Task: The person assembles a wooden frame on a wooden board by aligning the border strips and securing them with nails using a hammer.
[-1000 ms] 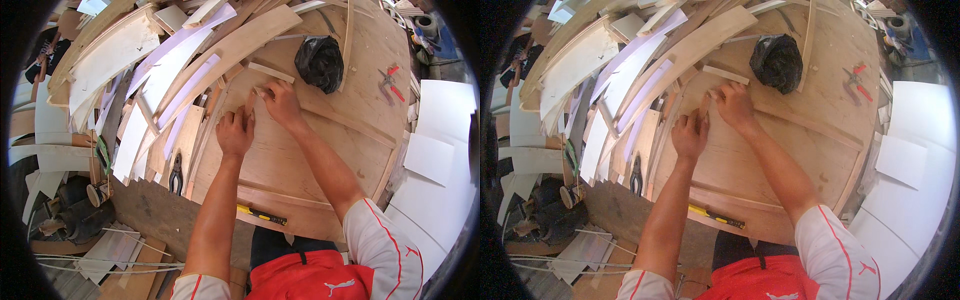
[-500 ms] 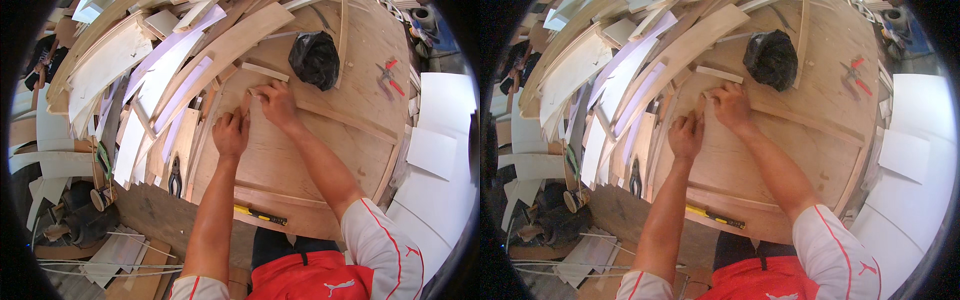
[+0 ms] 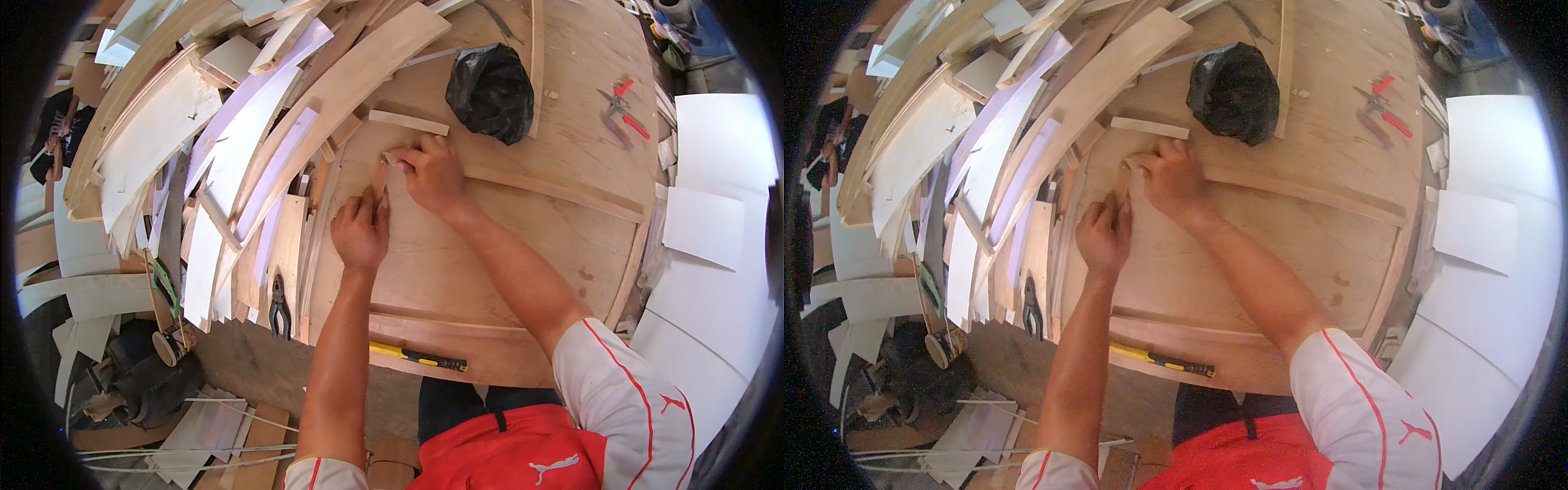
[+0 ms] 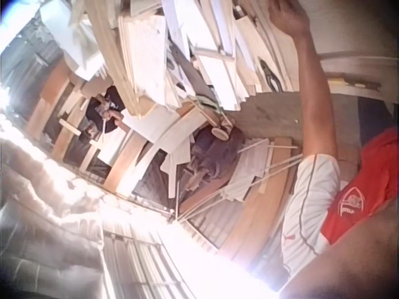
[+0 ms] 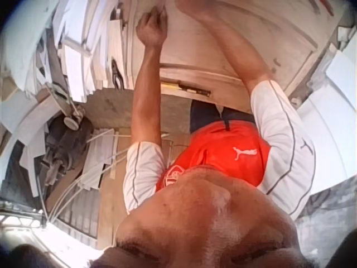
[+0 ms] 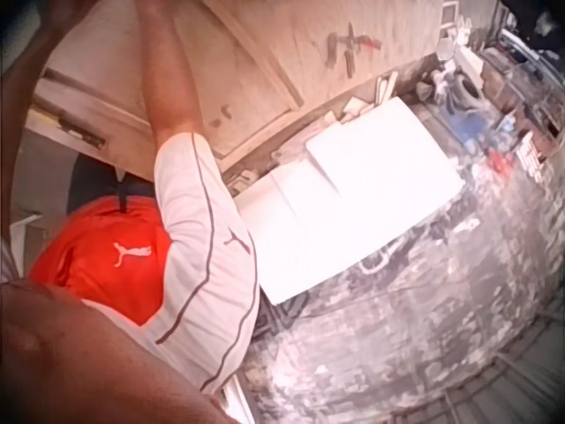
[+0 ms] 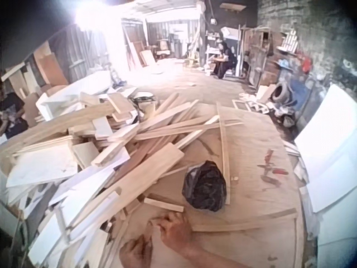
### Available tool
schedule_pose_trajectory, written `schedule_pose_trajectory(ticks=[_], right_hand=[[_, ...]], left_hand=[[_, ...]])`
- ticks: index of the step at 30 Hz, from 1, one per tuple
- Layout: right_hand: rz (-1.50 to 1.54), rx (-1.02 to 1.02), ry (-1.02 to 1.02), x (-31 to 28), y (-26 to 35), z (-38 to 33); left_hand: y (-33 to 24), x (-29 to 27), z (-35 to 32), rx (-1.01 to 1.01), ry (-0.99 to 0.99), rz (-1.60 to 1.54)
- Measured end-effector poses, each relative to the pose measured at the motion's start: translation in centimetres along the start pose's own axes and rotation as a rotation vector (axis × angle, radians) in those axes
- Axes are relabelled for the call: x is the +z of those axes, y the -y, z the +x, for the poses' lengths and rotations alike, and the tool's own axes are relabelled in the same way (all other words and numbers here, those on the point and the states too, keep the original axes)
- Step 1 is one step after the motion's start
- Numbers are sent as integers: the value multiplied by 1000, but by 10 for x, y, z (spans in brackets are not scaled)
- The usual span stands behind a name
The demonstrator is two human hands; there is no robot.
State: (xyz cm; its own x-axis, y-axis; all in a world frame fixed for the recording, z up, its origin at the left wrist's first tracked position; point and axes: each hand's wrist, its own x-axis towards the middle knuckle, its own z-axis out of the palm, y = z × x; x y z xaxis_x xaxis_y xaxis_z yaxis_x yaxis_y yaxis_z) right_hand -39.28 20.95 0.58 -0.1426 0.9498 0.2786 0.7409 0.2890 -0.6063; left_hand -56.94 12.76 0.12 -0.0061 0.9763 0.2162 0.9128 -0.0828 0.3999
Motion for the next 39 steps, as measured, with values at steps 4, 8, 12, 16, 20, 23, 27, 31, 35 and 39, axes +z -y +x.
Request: schedule_pose_trajectory(ticks=[4, 8, 12, 16, 20, 23, 27, 31, 35, 39], right_hand=[[-1, 40, 15, -1, -1, 0], [-25, 19, -1, 0, 0, -1], [-40, 20, -3, 2, 0, -1], [-38, 32, 15, 1, 1, -3], [-23, 24, 19, 1, 0, -1], [-26, 25, 21, 2, -1, -1], [-7, 25, 10, 3, -1, 0], [0, 60, 28, 2, 2, 2], [25, 101, 51, 0, 2, 3], [29, 94, 85, 0, -1, 5]], left_hand=[[-5, -2, 3, -12, 12, 0], [-5, -3, 3, 17, -2, -27], [-6, -4, 4, -7, -4, -50], [-7, -8, 3, -14, -5, -60], [-10, -7, 6, 52, -62, -57], [-8, -5, 3, 48, -53, -37], [-5, -4, 1, 11, 2, -21], [-5, -4, 1, -17, 13, -59], [-6, -3, 4, -12, -4, -80], [-3, -1, 6, -27, 11, -139]])
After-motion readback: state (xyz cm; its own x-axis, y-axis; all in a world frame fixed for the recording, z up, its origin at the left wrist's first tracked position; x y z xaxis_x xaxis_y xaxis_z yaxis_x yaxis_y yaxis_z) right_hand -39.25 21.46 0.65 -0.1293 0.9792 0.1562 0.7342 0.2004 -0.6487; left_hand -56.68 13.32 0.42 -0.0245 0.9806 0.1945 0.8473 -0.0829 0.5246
